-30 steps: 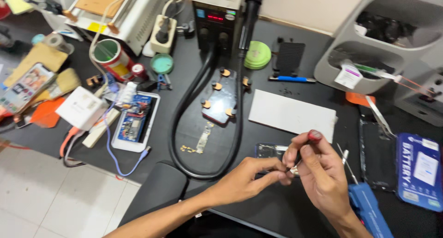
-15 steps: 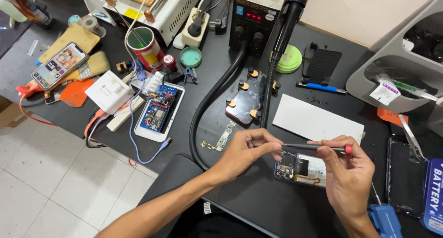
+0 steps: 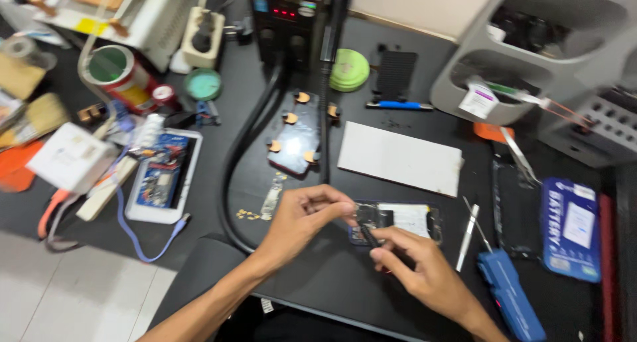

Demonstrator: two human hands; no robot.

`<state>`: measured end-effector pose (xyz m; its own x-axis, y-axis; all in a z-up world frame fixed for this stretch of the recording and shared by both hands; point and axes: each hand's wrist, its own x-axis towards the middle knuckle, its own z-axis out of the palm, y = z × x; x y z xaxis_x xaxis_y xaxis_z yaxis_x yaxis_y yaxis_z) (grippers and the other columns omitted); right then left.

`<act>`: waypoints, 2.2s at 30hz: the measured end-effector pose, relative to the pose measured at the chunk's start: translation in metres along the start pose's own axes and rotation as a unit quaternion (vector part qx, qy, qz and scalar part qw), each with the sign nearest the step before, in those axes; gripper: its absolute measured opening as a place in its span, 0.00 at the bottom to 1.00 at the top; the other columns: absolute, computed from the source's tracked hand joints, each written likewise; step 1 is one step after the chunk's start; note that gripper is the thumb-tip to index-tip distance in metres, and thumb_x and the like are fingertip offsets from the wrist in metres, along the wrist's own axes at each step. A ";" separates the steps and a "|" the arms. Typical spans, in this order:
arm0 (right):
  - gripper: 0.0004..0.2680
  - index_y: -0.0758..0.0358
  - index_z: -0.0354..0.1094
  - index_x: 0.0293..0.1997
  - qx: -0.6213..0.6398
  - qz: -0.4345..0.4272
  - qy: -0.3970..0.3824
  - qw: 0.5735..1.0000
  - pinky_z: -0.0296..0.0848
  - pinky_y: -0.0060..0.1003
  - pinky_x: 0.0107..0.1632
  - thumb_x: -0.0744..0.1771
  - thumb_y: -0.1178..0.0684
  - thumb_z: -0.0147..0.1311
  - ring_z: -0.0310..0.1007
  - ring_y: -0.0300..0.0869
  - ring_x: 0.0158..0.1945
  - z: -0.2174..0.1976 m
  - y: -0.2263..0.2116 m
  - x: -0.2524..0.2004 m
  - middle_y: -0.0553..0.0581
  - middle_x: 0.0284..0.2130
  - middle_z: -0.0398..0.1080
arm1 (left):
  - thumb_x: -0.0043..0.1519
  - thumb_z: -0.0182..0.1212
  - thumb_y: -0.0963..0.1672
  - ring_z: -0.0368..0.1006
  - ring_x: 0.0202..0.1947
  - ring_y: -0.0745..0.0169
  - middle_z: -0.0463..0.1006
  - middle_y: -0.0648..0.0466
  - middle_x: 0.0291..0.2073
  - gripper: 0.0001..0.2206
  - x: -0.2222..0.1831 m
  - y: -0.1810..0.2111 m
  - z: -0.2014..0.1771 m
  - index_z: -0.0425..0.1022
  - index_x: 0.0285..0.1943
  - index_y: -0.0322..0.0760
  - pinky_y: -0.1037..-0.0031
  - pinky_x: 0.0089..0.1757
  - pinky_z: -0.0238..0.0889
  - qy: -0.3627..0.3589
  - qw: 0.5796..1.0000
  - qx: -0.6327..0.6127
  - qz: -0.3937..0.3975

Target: The person disassembles a smartphone, removes the battery, and uses a screwdriver to adjust internal components. They then reassemble the device by aligning the screen and securing it with screws.

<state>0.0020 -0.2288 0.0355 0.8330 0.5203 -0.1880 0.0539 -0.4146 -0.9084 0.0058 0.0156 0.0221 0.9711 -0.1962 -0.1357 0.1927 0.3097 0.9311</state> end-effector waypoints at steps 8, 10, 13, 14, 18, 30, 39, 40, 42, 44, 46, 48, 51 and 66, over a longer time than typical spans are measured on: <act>0.11 0.65 0.72 0.49 -0.013 -0.003 0.029 0.999 0.74 0.33 0.38 0.64 0.55 0.63 0.75 0.36 0.28 -0.010 -0.005 -0.010 0.52 0.22 0.72 | 0.65 0.61 0.41 0.84 0.40 0.56 0.84 0.44 0.37 0.08 0.003 0.001 0.005 0.78 0.43 0.25 0.69 0.48 0.74 0.007 0.999 -0.047 -0.016; 0.11 0.65 0.71 0.48 -0.033 -0.015 0.045 0.998 0.73 0.34 0.39 0.64 0.55 0.64 0.75 0.37 0.28 -0.009 -0.004 -0.011 0.52 0.22 0.72 | 0.66 0.60 0.42 0.85 0.41 0.53 0.84 0.43 0.37 0.08 0.003 0.000 0.002 0.76 0.43 0.26 0.69 0.49 0.74 0.010 0.998 -0.061 -0.015; 0.12 0.65 0.71 0.48 -0.030 -0.016 0.059 0.998 0.73 0.34 0.39 0.63 0.55 0.64 0.75 0.37 0.29 -0.008 -0.003 -0.014 0.52 0.22 0.72 | 0.67 0.58 0.43 0.86 0.41 0.54 0.84 0.44 0.37 0.10 0.005 -0.002 0.000 0.76 0.44 0.25 0.70 0.50 0.74 0.001 0.998 -0.059 -0.009; 0.12 0.65 0.71 0.48 -0.035 -0.023 0.064 0.997 0.73 0.34 0.39 0.63 0.55 0.64 0.75 0.37 0.29 -0.008 -0.002 -0.014 0.52 0.22 0.72 | 0.68 0.56 0.44 0.86 0.41 0.55 0.84 0.46 0.37 0.12 0.005 -0.004 0.003 0.77 0.43 0.25 0.71 0.49 0.74 -0.003 0.999 -0.052 -0.010; 0.10 0.65 0.70 0.47 -0.009 -0.021 0.053 0.998 0.73 0.32 0.37 0.64 0.55 0.64 0.74 0.36 0.28 -0.010 -0.006 -0.014 0.52 0.21 0.71 | 0.62 0.61 0.40 0.82 0.42 0.62 0.83 0.49 0.39 0.09 0.001 -0.006 0.015 0.77 0.48 0.27 0.74 0.46 0.72 -0.019 1.000 0.005 -0.001; 0.12 0.65 0.64 0.48 0.014 0.001 0.067 0.998 0.67 0.31 0.30 0.65 0.54 0.63 0.68 0.33 0.23 -0.023 -0.017 -0.016 0.49 0.18 0.68 | 0.61 0.64 0.37 0.82 0.40 0.64 0.84 0.47 0.36 0.07 0.029 -0.005 0.054 0.76 0.45 0.26 0.76 0.44 0.75 0.025 0.999 0.005 0.040; 0.08 0.66 0.64 0.48 0.074 0.020 0.096 0.992 0.72 0.29 0.31 0.68 0.53 0.56 0.71 0.33 0.25 -0.049 0.002 -0.027 0.50 0.19 0.67 | 0.64 0.63 0.42 0.79 0.41 0.65 0.84 0.47 0.37 0.09 0.064 0.006 0.068 0.78 0.45 0.25 0.74 0.50 0.70 -0.119 0.991 -0.018 -0.061; 0.07 0.66 0.66 0.46 0.071 0.029 0.093 0.993 0.72 0.29 0.31 0.68 0.53 0.55 0.71 0.33 0.25 -0.053 0.004 -0.028 0.50 0.20 0.68 | 0.64 0.63 0.42 0.80 0.41 0.64 0.84 0.47 0.37 0.09 0.067 0.005 0.069 0.79 0.44 0.25 0.73 0.50 0.70 -0.134 0.988 -0.026 -0.076; 0.07 0.66 0.69 0.43 0.064 0.047 0.085 0.993 0.73 0.29 0.30 0.69 0.52 0.53 0.71 0.33 0.25 -0.063 0.006 -0.029 0.50 0.21 0.69 | 0.64 0.62 0.43 0.81 0.42 0.62 0.84 0.46 0.36 0.10 0.072 0.003 0.069 0.81 0.43 0.25 0.71 0.50 0.70 -0.161 0.980 -0.041 -0.106; 0.07 0.65 0.68 0.45 0.049 0.072 0.085 0.993 0.72 0.30 0.30 0.68 0.52 0.53 0.71 0.34 0.25 -0.071 0.007 -0.029 0.50 0.21 0.69 | 0.63 0.63 0.42 0.81 0.41 0.62 0.85 0.46 0.36 0.09 0.075 -0.001 0.070 0.81 0.42 0.25 0.71 0.50 0.70 -0.163 0.982 -0.023 -0.097; 0.07 0.64 0.68 0.46 0.027 0.082 0.071 0.994 0.72 0.31 0.31 0.68 0.52 0.53 0.72 0.35 0.25 -0.077 0.007 -0.028 0.51 0.21 0.70 | 0.62 0.63 0.42 0.81 0.40 0.62 0.85 0.45 0.36 0.09 0.076 -0.004 0.069 0.82 0.41 0.26 0.71 0.50 0.70 -0.159 0.982 -0.007 -0.096; 0.08 0.64 0.68 0.46 0.002 0.079 0.046 0.996 0.73 0.31 0.32 0.68 0.51 0.52 0.73 0.35 0.26 -0.083 0.008 -0.028 0.51 0.21 0.70 | 0.62 0.63 0.42 0.81 0.40 0.63 0.85 0.46 0.35 0.09 0.076 -0.007 0.069 0.83 0.40 0.27 0.71 0.49 0.71 -0.152 0.983 0.007 -0.106; 0.09 0.65 0.67 0.47 -0.174 -0.098 0.083 0.976 0.73 0.31 0.38 0.68 0.51 0.56 0.75 0.34 0.35 -0.098 0.012 -0.028 0.52 0.31 0.74 | 0.63 0.63 0.42 0.80 0.39 0.65 0.85 0.47 0.35 0.08 0.074 -0.011 0.068 0.82 0.40 0.28 0.73 0.48 0.69 -0.132 0.987 0.042 -0.086; 0.10 0.63 0.67 0.47 -0.260 0.150 0.104 0.948 0.71 0.48 0.40 0.67 0.50 0.51 0.78 0.54 0.34 -0.150 0.039 -0.010 0.64 0.29 0.77 | 0.70 0.53 0.50 0.71 0.26 0.72 0.72 0.58 0.19 0.21 0.066 -0.029 0.047 0.67 0.25 0.37 0.77 0.36 0.65 -0.123 0.990 0.036 -0.066</act>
<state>0.0784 -0.3620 0.0574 0.9412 0.1856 -0.2821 0.0173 -0.8607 -0.5088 0.0581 -0.0498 0.0017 0.8729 -0.4534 -0.1803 0.2971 0.2008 0.9335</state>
